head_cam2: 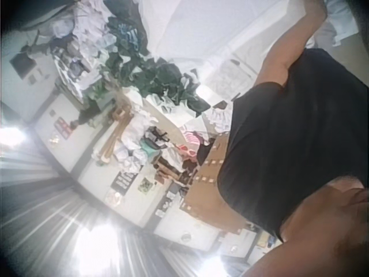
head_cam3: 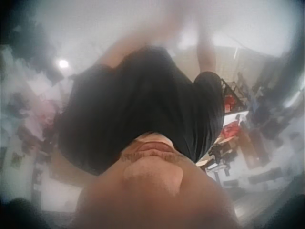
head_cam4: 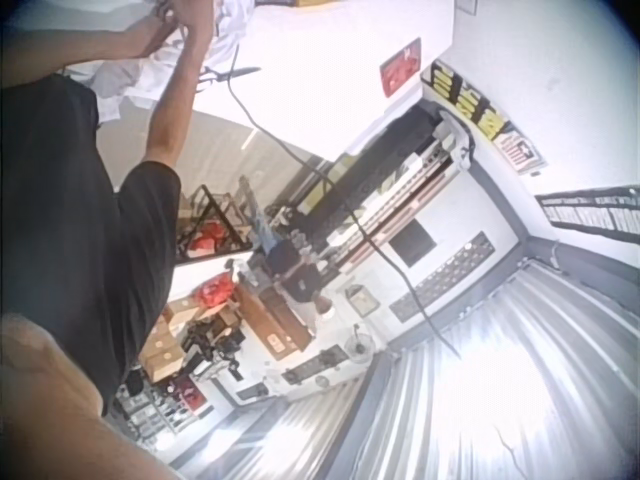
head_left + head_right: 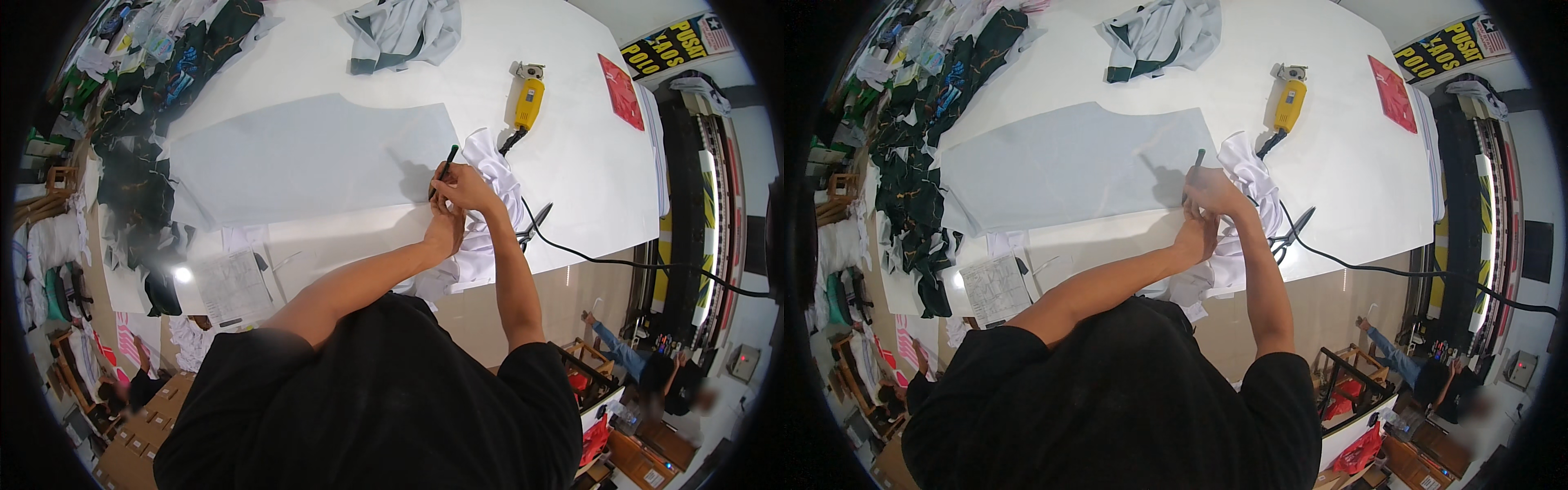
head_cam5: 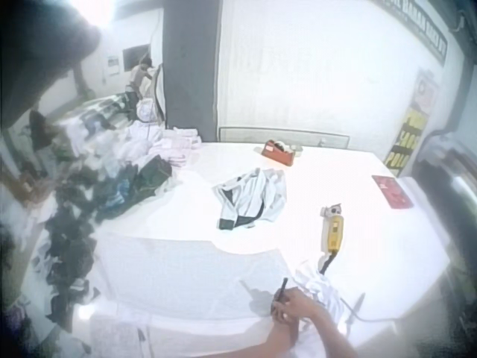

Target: The person uses a pen to trace a pattern onto fabric using a template, then cuts along the traced lines with scissors. They repeat the process for multiple fabric pieces, picking up large green printed garments and layering white fabric for cutting.

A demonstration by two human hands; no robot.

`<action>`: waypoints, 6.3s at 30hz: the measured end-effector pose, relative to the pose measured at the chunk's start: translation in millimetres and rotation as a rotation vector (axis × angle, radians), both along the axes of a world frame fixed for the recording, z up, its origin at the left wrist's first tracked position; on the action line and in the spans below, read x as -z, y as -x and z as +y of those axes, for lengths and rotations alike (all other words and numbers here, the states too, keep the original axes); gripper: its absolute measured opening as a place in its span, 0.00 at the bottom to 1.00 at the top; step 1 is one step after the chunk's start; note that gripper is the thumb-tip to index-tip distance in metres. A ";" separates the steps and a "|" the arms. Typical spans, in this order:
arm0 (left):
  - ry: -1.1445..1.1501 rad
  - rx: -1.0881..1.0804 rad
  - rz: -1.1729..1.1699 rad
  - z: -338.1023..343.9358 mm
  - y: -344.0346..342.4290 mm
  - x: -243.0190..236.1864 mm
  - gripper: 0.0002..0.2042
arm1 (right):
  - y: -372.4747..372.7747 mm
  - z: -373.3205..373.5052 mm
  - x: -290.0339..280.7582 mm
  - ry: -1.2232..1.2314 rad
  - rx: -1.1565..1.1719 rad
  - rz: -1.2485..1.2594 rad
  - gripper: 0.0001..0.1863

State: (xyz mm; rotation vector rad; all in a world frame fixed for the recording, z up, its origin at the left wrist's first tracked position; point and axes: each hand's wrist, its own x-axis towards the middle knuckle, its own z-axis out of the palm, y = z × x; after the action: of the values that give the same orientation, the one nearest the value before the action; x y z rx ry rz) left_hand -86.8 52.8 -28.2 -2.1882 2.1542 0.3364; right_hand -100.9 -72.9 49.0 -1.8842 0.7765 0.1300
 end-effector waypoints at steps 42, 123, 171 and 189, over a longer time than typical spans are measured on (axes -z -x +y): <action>-0.010 0.039 -0.035 1.7 -4.9 -10.1 0.37 | -10.4 -6.8 10.1 0.237 0.010 -0.017 0.14; 0.132 -0.366 0.218 84.0 -271.8 -7.7 0.44 | 278.5 192.4 55.6 -0.603 1.303 -0.977 0.13; -0.225 -0.529 0.255 118.1 -305.5 -38.5 0.64 | 74.9 182.4 27.3 -0.460 0.763 -0.031 0.21; -0.238 -0.533 0.263 118.6 -305.6 -39.8 0.65 | 54.4 202.6 28.6 -0.474 0.844 -0.036 0.21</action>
State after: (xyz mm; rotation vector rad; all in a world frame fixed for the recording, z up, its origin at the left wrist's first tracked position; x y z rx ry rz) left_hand 218.8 171.4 11.6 -2.6499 1.4770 0.8959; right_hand -155.3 129.7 20.4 -1.0065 1.3182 -0.2337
